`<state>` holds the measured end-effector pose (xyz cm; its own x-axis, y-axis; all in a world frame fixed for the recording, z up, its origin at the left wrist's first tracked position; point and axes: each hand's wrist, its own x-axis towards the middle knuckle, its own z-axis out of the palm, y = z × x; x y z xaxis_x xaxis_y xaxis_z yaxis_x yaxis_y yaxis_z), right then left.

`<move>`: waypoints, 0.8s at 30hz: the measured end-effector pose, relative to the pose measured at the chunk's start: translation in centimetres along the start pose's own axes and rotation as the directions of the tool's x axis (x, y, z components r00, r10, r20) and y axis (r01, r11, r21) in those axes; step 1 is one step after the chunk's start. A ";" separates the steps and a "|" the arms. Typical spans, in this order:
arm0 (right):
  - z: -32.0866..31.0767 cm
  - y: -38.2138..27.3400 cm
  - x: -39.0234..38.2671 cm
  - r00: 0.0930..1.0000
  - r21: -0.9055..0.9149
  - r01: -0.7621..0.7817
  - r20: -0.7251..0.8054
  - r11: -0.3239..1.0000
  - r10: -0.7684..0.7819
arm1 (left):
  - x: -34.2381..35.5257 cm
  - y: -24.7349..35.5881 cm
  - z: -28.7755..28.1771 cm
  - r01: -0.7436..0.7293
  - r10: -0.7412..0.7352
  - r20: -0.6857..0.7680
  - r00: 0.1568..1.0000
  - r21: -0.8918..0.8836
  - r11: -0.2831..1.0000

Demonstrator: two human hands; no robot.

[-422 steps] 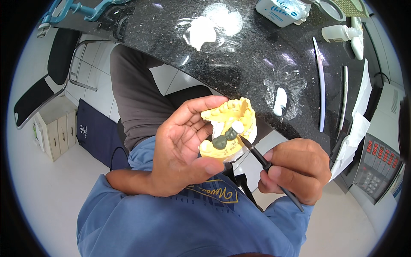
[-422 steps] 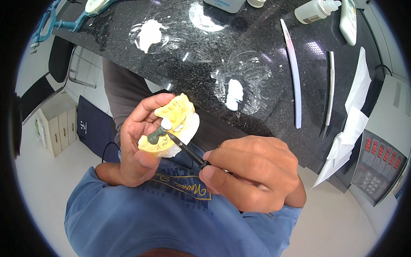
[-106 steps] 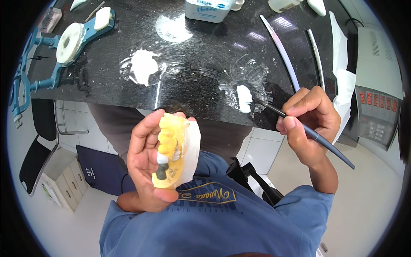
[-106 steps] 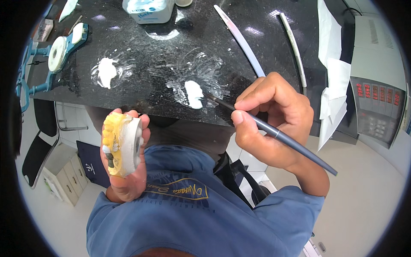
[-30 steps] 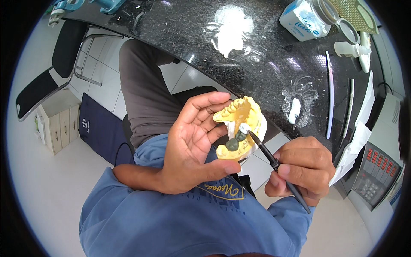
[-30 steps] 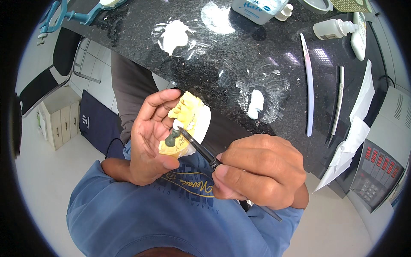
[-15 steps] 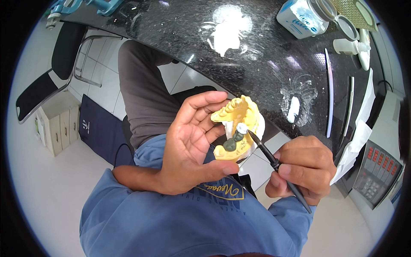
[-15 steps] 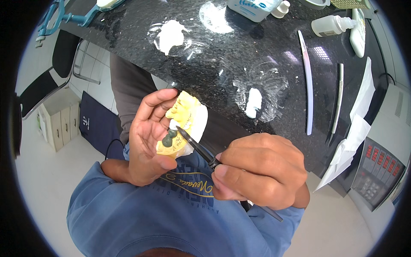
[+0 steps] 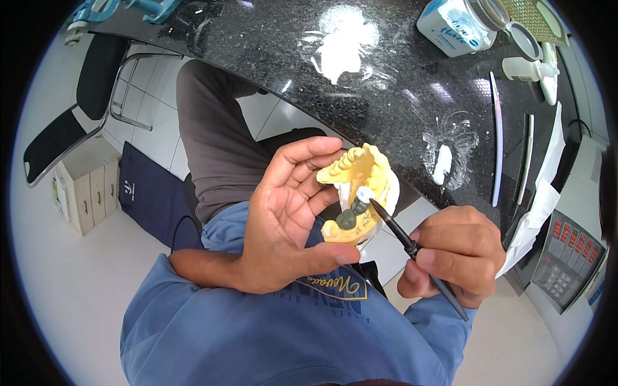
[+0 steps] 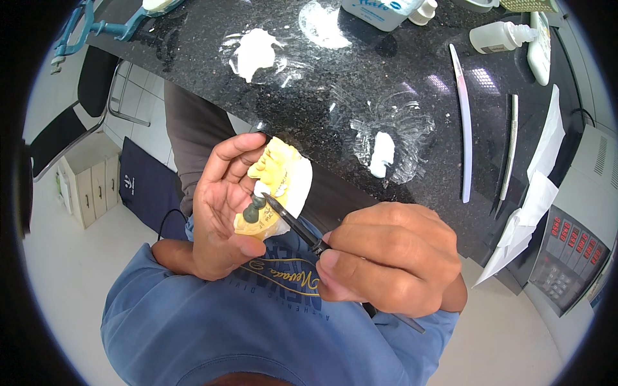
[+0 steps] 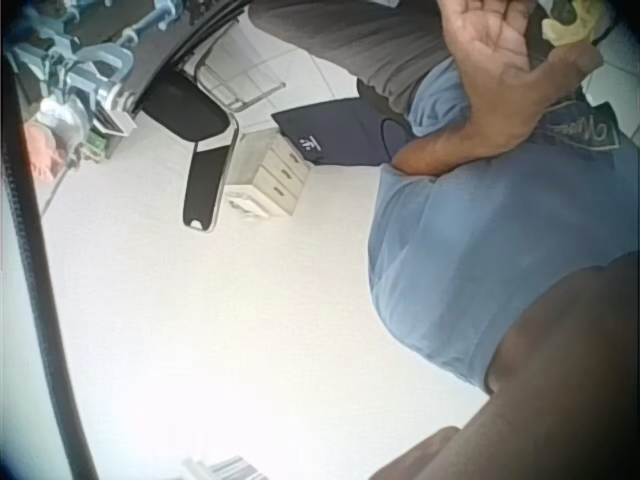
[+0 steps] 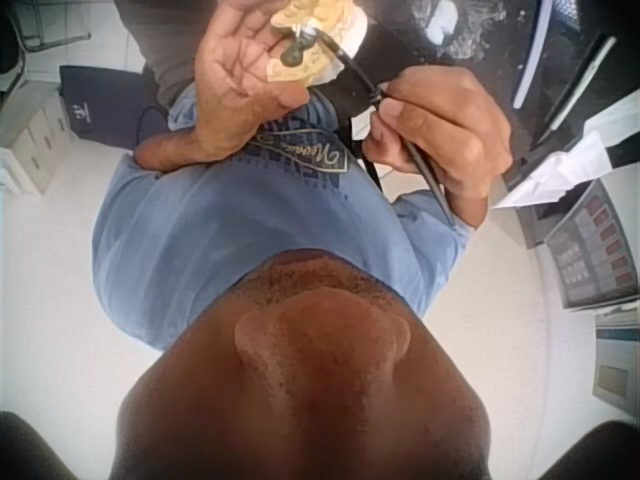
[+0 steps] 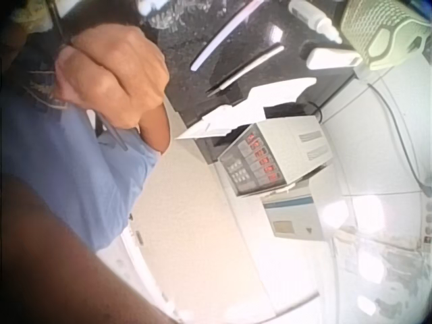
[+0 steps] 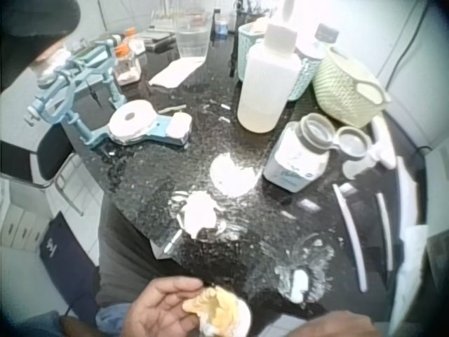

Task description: The person applies a white substance to a dental model using a fine brush and a small metal tool, then wipes the model with a white paper cloth.

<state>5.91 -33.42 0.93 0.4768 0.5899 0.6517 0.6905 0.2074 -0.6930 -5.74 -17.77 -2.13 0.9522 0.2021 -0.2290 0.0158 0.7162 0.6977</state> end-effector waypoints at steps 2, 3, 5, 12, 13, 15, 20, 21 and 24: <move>0.0 0.0 -0.1 1.000 0.003 -0.002 0.005 1.000 0.002 | 0.0 0.0 0.0 -0.007 0.006 0.003 1.000 0.009 1.000; 0.0 0.1 -0.2 1.000 -0.002 0.007 -0.002 1.000 -0.007 | 0.0 0.0 0.0 -0.013 0.013 0.006 1.000 0.017 1.000; 0.0 0.1 -0.3 1.000 -0.006 0.016 -0.010 1.000 -0.016 | 0.0 0.0 0.1 -0.004 0.004 -0.002 1.000 0.010 1.000; 0.0 0.1 0.0 1.000 -0.001 0.007 0.003 1.000 -0.007 | 0.1 0.1 0.2 0.003 -0.003 -0.015 1.000 -0.014 1.000; 0.0 0.0 0.0 1.000 -0.002 0.004 0.010 1.000 -0.004 | 0.1 0.1 0.1 0.003 -0.003 -0.016 1.000 -0.014 1.000; 0.1 0.1 -0.1 1.000 -0.002 0.005 0.005 1.000 -0.005 | 0.1 0.1 0.1 0.002 -0.002 -0.011 1.000 -0.010 1.000; 0.1 0.1 0.0 1.000 0.000 0.009 -0.003 1.000 -0.009 | 0.1 0.0 0.0 0.002 -0.002 -0.006 1.000 0.001 1.000; 0.1 0.1 0.0 1.000 0.003 0.006 -0.003 1.000 -0.006 | 0.1 0.1 0.0 0.003 -0.003 -0.006 1.000 0.007 1.000; 0.0 0.0 0.0 1.000 0.004 -0.003 0.005 1.000 0.003 | 0.1 0.1 0.1 -0.003 0.003 -0.002 1.000 0.007 1.000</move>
<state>5.96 -33.39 0.92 0.4762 0.5942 0.6483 0.6867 0.2092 -0.6962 -5.62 -17.75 -2.08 0.9518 0.2056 -0.2277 0.0146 0.7110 0.7031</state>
